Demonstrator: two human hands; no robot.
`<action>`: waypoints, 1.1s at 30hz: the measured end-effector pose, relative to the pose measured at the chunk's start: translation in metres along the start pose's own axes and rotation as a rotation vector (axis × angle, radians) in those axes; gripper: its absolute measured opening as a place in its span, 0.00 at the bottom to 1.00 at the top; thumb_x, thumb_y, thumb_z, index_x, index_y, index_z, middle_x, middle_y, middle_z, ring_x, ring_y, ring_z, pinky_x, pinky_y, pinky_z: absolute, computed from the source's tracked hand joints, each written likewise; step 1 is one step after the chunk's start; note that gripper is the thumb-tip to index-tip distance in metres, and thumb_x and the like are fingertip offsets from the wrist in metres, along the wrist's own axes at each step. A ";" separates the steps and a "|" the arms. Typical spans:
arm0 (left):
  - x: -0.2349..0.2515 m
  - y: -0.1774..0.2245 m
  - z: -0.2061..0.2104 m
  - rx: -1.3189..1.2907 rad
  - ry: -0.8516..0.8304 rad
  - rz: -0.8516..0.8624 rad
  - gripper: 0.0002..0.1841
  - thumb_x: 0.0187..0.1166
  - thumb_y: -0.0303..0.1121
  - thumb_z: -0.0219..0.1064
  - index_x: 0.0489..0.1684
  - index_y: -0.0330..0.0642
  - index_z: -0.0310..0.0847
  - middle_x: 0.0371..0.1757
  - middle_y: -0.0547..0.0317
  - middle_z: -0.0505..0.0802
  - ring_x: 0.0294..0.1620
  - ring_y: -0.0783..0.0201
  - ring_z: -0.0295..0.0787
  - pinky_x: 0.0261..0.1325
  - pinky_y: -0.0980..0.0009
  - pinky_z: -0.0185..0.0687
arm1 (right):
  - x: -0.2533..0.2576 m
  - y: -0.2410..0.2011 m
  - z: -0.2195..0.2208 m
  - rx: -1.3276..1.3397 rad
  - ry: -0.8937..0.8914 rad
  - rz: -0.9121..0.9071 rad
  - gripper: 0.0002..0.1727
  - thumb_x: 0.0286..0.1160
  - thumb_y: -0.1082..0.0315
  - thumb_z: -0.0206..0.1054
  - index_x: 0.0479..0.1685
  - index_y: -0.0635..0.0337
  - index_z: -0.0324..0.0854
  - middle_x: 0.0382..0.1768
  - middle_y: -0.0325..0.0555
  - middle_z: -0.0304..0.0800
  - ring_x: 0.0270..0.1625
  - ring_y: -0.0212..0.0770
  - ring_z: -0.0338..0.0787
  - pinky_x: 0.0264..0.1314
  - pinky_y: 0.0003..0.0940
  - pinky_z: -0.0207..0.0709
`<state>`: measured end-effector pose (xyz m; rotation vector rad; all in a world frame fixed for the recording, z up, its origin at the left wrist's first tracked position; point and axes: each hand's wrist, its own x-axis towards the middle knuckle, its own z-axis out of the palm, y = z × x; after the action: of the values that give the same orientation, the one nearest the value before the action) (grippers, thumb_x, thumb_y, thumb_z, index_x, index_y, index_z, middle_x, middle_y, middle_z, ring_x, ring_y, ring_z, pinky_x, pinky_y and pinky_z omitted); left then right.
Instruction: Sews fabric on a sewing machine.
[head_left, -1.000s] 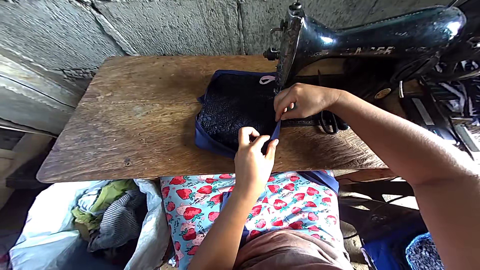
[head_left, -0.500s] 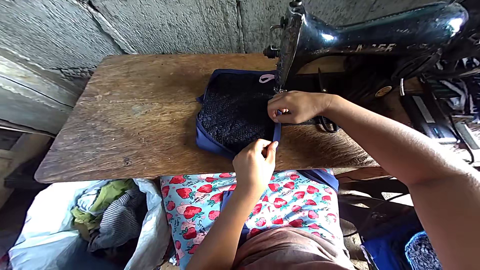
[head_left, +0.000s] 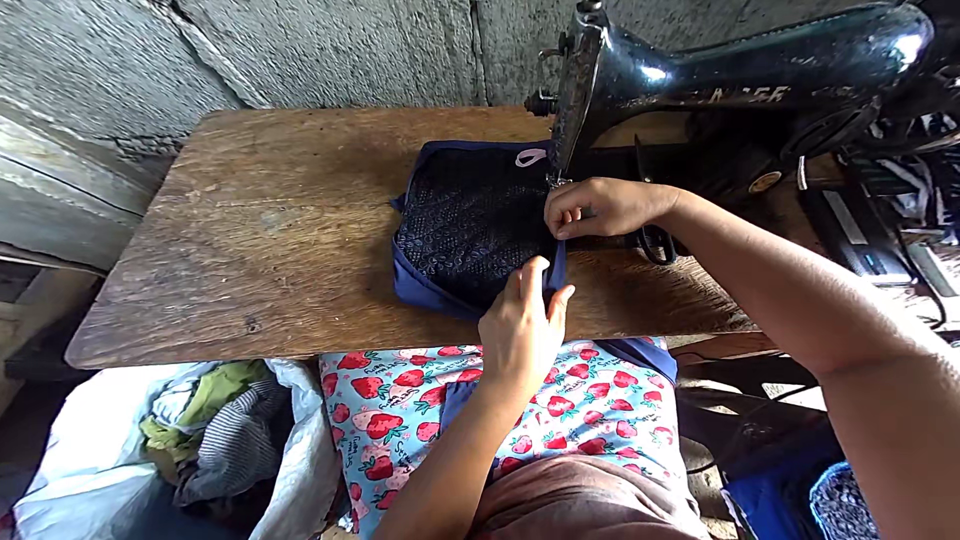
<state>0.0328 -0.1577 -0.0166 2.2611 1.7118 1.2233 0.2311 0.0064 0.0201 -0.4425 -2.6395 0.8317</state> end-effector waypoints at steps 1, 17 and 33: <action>0.000 -0.002 0.001 -0.031 0.020 0.008 0.19 0.72 0.40 0.77 0.54 0.37 0.87 0.42 0.48 0.92 0.34 0.54 0.93 0.31 0.59 0.88 | -0.001 0.002 0.000 0.055 0.014 -0.002 0.07 0.75 0.71 0.66 0.38 0.66 0.87 0.40 0.45 0.88 0.40 0.27 0.82 0.42 0.22 0.74; 0.005 0.001 -0.003 -0.028 0.019 -0.063 0.09 0.66 0.40 0.82 0.31 0.45 0.96 0.51 0.53 0.90 0.36 0.60 0.89 0.32 0.64 0.85 | 0.005 -0.007 0.000 0.031 -0.049 -0.029 0.06 0.63 0.68 0.79 0.37 0.55 0.98 0.38 0.41 0.88 0.47 0.30 0.84 0.50 0.23 0.76; 0.000 0.000 0.002 -0.156 -0.185 -0.073 0.13 0.80 0.33 0.67 0.26 0.36 0.89 0.48 0.51 0.89 0.52 0.51 0.85 0.57 0.51 0.78 | 0.009 -0.024 0.008 -0.258 -0.131 0.031 0.08 0.70 0.68 0.67 0.31 0.62 0.89 0.39 0.51 0.85 0.49 0.51 0.83 0.54 0.48 0.75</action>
<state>0.0338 -0.1567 -0.0178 2.1286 1.5605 1.0562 0.2153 -0.0131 0.0302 -0.5110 -2.8823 0.5470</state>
